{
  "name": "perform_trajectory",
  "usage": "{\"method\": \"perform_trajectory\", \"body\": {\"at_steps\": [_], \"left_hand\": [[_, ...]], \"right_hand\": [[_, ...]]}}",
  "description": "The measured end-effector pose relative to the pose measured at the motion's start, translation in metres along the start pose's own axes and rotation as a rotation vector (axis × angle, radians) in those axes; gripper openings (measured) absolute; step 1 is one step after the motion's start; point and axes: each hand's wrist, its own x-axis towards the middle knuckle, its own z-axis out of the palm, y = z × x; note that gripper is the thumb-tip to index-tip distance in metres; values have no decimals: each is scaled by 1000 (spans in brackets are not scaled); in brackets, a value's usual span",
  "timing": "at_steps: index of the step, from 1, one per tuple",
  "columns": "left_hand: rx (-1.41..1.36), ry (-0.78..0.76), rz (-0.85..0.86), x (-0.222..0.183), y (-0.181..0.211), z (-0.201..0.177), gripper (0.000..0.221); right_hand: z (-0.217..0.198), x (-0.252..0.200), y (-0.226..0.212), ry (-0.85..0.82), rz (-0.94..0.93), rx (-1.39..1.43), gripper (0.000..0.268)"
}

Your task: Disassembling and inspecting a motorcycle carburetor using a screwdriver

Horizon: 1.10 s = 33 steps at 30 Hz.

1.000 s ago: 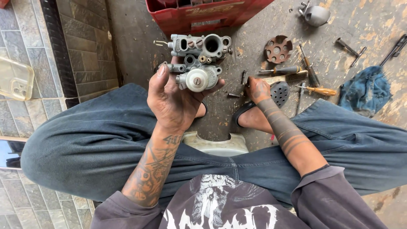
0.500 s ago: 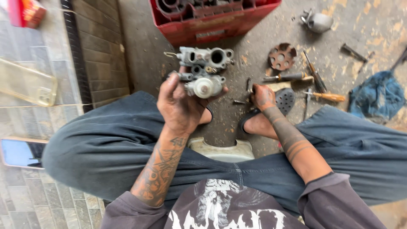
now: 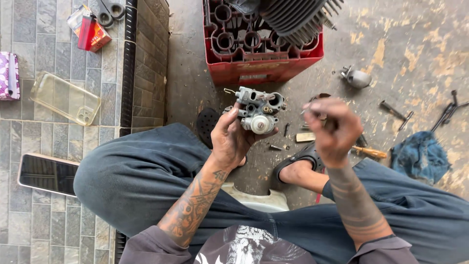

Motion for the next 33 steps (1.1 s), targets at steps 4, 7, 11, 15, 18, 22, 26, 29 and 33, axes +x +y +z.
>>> {"method": "perform_trajectory", "body": {"at_steps": [4,7,11,15,18,22,26,29,33], "left_hand": [[2,1,-6,0,-7,5,78],[0,3,-26,-3,-8,8,80],[24,24,-39,-7,-1,15,78],[37,61,-51,-4,2,15,76],[91,61,-38,-6,9,23,71],[131,66,-30,-3,1,16,68],[87,48,-18,-1,-4,14,60],[39,60,-25,2,-9,7,54],[-8,72,-21,5,-16,-5,48]], "right_hand": [[6,-9,-5,-164,-317,-86,13],[13,-8,-3,-206,-410,-86,11],[12,-3,-3,-261,-498,-141,8],[12,5,-12,-348,-471,-188,9],[9,9,-18,-441,-419,-222,5],[1,13,-21,-553,-352,-257,5],[-1,14,-26,-567,-311,-260,8],[-2,10,-23,-566,-309,-275,8],[-5,7,-18,-581,-311,-338,5]]}}
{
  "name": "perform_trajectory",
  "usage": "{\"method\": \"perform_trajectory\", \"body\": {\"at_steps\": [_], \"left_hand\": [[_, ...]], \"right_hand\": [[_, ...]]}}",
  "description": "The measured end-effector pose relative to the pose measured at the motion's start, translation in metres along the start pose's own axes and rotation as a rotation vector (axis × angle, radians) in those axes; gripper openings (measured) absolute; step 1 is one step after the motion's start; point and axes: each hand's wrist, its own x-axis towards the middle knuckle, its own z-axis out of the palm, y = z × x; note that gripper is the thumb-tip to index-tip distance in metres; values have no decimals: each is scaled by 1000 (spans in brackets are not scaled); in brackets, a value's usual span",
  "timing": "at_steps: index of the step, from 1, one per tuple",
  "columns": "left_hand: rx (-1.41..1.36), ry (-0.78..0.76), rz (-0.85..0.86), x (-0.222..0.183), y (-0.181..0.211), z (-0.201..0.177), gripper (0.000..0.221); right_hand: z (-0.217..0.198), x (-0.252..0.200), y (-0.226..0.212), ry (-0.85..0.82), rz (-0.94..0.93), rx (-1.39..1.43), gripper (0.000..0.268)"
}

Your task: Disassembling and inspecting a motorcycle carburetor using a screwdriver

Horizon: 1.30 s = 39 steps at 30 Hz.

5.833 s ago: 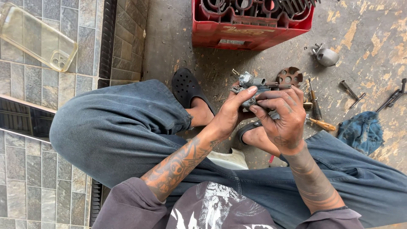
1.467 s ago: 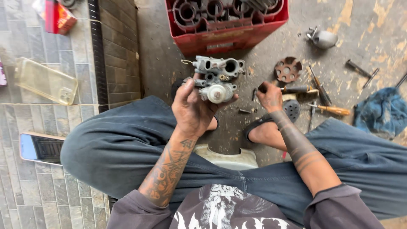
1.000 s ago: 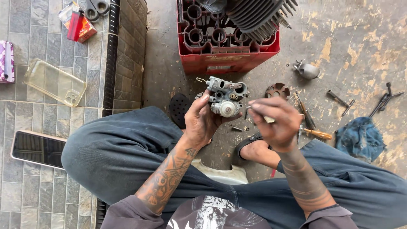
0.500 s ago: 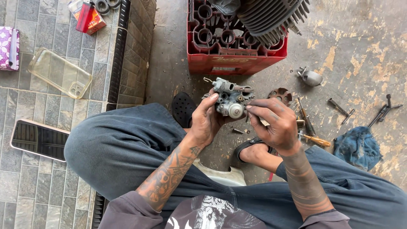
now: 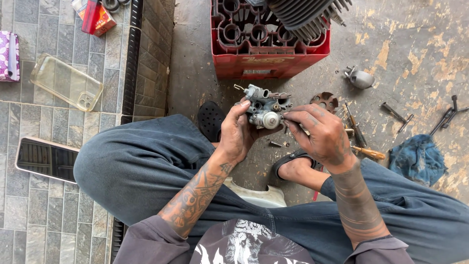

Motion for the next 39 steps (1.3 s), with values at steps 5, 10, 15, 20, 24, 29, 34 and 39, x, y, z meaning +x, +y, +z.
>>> {"method": "perform_trajectory", "body": {"at_steps": [5,10,15,20,24,29,34,39], "left_hand": [[115,11,-17,-9,7,17,54],[180,25,-30,-5,0,5,59],[167,29,-22,0,-2,-1,57],[80,15,-12,-3,0,10,51],[42,27,5,-9,12,22,49],[50,87,-20,2,6,5,50],[76,178,-47,6,-7,-13,55],[100,156,-13,18,-18,-21,66]], "right_hand": [[8,-9,5,-45,23,-144,7],[26,-14,9,-27,51,-341,21],[33,-20,13,28,138,-386,36],[21,-18,13,43,121,-270,38],[5,-12,13,71,86,-71,19],[5,7,7,40,-48,-76,14],[24,-11,18,-24,37,-129,8],[43,-28,36,-40,216,-76,23]]}}
